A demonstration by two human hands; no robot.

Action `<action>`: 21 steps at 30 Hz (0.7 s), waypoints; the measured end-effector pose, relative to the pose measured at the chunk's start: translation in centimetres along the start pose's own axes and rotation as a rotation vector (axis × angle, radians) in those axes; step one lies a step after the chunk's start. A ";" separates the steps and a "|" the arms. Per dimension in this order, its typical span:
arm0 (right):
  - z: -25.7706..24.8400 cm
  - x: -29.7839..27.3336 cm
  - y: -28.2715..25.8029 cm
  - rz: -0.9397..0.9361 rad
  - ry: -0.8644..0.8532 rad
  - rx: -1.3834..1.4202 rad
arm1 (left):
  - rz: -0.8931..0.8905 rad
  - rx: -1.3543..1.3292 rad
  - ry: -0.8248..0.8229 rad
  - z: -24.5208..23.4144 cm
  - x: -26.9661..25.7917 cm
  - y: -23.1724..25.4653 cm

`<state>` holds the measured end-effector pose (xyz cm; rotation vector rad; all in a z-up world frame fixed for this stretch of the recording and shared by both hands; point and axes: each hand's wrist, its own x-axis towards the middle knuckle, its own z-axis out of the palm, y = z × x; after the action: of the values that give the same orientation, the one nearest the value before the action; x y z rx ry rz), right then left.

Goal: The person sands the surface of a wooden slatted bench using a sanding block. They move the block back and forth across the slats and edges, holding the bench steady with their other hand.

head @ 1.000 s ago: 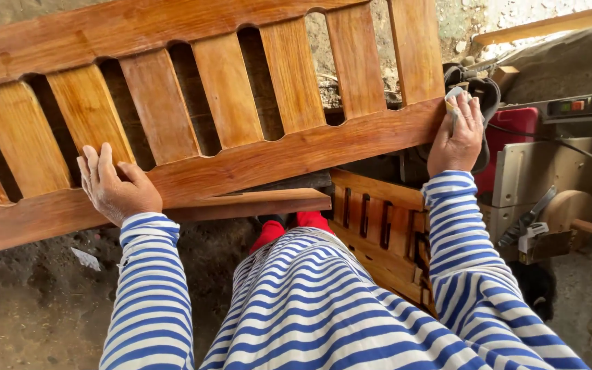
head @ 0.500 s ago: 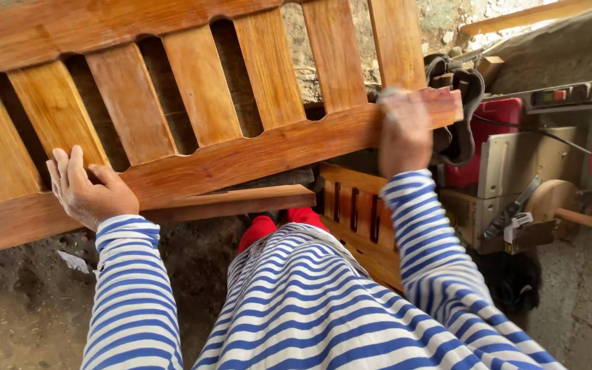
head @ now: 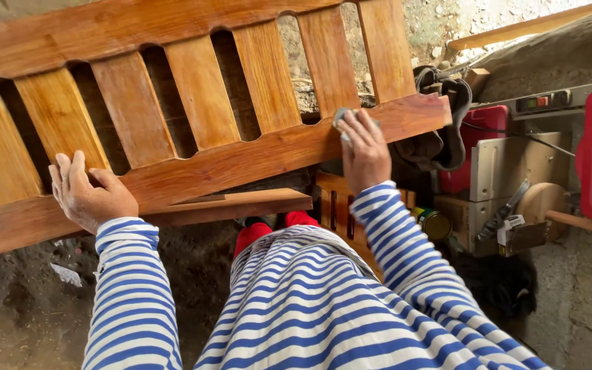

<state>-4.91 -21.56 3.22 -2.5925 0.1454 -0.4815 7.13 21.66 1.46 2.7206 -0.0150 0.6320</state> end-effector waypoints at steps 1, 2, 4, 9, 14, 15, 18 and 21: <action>-1.3 0.8 0.7 -0.106 -0.003 -0.069 | -0.029 -0.005 -0.015 -0.2 -0.1 0.4; -2.5 1.6 1.3 -0.212 -0.007 -0.137 | -0.057 -0.010 -0.030 -0.4 -0.1 0.7; -3.0 0.1 7.0 -0.125 0.055 -0.187 | -0.036 -0.008 0.002 0.0 -0.4 -0.2; -3.9 -1.0 14.0 0.105 0.104 -0.256 | -0.039 -0.033 0.019 0.4 -0.6 -0.8; -3.2 0.6 7.4 0.006 0.113 -0.308 | -0.020 -0.041 0.039 0.9 -0.8 -1.5; -2.5 -0.1 6.7 0.003 0.114 -0.310 | -0.022 -0.043 0.042 0.9 -0.8 -1.5; -1.2 -1.3 5.4 0.088 0.020 -0.206 | -0.016 -0.024 0.043 0.9 -0.8 -1.4; -1.0 0.3 6.3 0.039 0.005 -0.122 | -0.012 -0.015 0.037 0.7 -0.6 -1.1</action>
<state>-5.07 -27.59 1.02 -2.7016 0.2329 -0.4788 6.95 22.44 0.20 2.6922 0.0053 0.6758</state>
